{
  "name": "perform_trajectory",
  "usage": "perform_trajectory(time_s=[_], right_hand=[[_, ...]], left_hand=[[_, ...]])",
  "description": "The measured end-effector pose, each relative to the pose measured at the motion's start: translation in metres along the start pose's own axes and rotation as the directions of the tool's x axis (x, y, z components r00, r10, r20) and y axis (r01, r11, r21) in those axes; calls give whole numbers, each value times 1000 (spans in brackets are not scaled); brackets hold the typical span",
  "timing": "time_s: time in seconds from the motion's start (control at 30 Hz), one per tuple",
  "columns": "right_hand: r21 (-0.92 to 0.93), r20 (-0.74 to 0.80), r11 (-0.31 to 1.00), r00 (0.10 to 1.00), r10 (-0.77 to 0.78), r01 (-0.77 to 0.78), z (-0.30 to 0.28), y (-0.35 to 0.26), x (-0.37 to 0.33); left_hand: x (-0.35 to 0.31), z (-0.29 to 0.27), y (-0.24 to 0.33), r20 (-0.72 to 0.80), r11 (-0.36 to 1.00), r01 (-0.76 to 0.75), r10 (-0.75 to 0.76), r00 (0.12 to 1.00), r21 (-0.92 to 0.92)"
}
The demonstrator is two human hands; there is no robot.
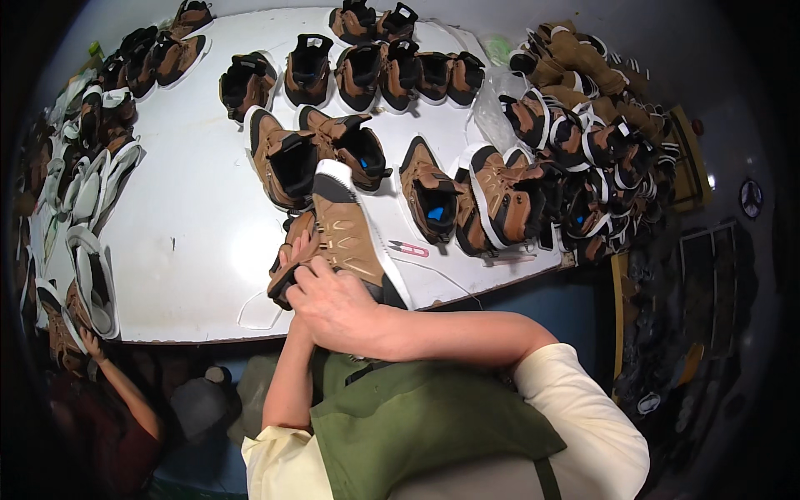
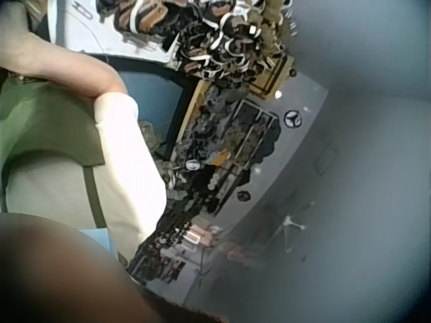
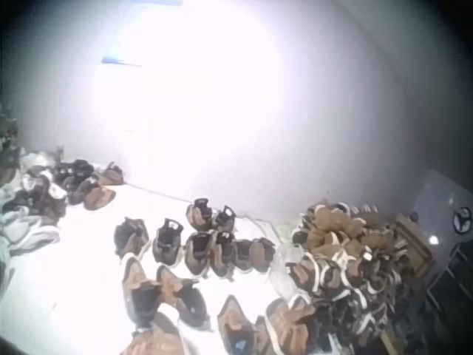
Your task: The person trims excess white material from the sole of a brown hiking boot using a small knife. They rotate the boot to access different edges and place the finished boot on the table among others.
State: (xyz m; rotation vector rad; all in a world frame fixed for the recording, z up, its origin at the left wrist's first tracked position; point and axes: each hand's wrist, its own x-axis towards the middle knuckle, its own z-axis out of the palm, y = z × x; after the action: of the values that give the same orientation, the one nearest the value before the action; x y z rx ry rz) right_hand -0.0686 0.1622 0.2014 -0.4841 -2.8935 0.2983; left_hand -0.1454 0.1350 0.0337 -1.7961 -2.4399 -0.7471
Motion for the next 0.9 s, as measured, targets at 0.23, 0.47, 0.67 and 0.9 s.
perform_trajectory(time_s=[0.23, 0.47, 0.67, 0.9], right_hand=[[177, -52, 974, 987, 154, -142, 53, -1, 28], [375, -43, 903, 969, 243, -210, 57, 10, 24], [531, 81, 795, 952, 295, -292, 53, 18, 27], [793, 193, 469, 891, 412, -389, 47, 26, 19]], left_hand=[[-26, 26, -30, 207, 868, 347, -290, 935, -354], [-4, 4, -22, 212, 899, 166, -84, 974, -405], [-21, -37, -29, 389, 828, 221, -4, 921, -515], [-102, -48, -31, 214, 329, 360, -405, 889, -873]])
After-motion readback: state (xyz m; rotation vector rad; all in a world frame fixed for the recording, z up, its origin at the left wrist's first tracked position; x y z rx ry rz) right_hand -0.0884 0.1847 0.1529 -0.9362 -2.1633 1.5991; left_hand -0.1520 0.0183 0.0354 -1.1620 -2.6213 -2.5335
